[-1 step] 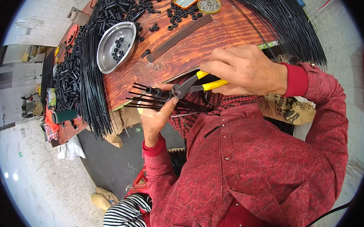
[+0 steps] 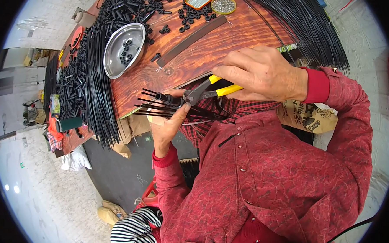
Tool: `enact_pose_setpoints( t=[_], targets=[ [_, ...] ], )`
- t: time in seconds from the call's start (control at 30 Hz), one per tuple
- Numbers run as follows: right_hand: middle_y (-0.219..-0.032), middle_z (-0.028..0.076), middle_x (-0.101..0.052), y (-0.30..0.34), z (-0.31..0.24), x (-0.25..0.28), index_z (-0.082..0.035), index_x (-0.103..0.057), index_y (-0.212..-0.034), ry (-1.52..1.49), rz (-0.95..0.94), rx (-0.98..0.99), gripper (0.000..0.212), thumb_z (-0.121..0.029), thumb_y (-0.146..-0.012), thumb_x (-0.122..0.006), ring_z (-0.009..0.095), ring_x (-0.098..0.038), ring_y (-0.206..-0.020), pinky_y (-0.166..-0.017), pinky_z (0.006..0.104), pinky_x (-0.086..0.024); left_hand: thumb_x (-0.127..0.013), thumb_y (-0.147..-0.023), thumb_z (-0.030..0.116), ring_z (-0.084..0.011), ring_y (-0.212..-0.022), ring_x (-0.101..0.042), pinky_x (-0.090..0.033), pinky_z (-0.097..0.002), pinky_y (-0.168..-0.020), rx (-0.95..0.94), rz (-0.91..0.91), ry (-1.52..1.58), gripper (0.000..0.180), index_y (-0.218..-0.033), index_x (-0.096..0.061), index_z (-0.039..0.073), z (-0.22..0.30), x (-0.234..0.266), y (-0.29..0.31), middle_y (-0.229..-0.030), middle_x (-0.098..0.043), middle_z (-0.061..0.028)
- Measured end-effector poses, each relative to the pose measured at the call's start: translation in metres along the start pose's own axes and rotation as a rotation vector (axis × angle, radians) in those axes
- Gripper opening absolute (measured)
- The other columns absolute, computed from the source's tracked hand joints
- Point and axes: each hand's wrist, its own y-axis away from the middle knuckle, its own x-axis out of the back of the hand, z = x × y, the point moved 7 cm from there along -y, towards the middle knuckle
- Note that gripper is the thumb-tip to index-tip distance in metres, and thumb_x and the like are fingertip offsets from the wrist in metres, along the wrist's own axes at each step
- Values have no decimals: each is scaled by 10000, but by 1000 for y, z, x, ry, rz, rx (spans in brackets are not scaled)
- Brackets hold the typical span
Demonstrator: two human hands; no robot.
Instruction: Manually attaching small plastic connectors to bundles of black strips and using pliers to secure or trim them.
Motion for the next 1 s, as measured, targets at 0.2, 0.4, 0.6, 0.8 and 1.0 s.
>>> enact_pose_setpoints(
  t=[0.2,0.4,0.6,0.8,1.0],
  targets=[
    [-867,94,-624,6,8,-10,-45,-610,-1103,45,-102,-30,458,-310,-756,-749,244,-638,-678,-554,355,-496,-777,-765,84,-114,-846,-592,-478,-261,-782,-47,13,-48,376,-1109,-665,-18,3,2,2,-948,-662,-43],
    [-609,125,-631,37,35,-60,18,-692,-900,-1222,-877,-965,601,-539,-962,-476,167,-591,-465,-424,256,-464,-792,-756,129,-116,-859,-597,-478,-257,-787,-27,-13,38,421,-1130,-666,-19,-3,-1,1,-950,-664,-51],
    [-599,97,-620,33,33,-61,11,-633,-895,-1184,-830,-870,590,-573,-904,-557,148,-566,-447,-419,259,-455,-786,-765,104,-111,-827,-595,-483,-253,-746,-86,-13,43,323,-1044,-679,-18,-12,3,-3,-941,-660,-46],
    [-594,85,-540,8,27,-21,-41,-560,-968,-320,-277,-385,513,-358,-672,-834,273,-592,-545,-544,373,-475,-775,-760,80,-123,-817,-581,-473,-259,-736,-92,45,64,318,-1040,-670,-28,-13,7,-6,-949,-637,-44],
    [-541,80,-493,10,19,-15,-3,-634,-975,-201,-237,-175,500,-481,-833,-682,215,-529,-446,-450,342,-439,-783,-738,113,-137,-855,-592,-475,-267,-761,-47,-5,80,350,-1041,-678,-27,-12,7,-3,-967,-636,-55]
  ],
)
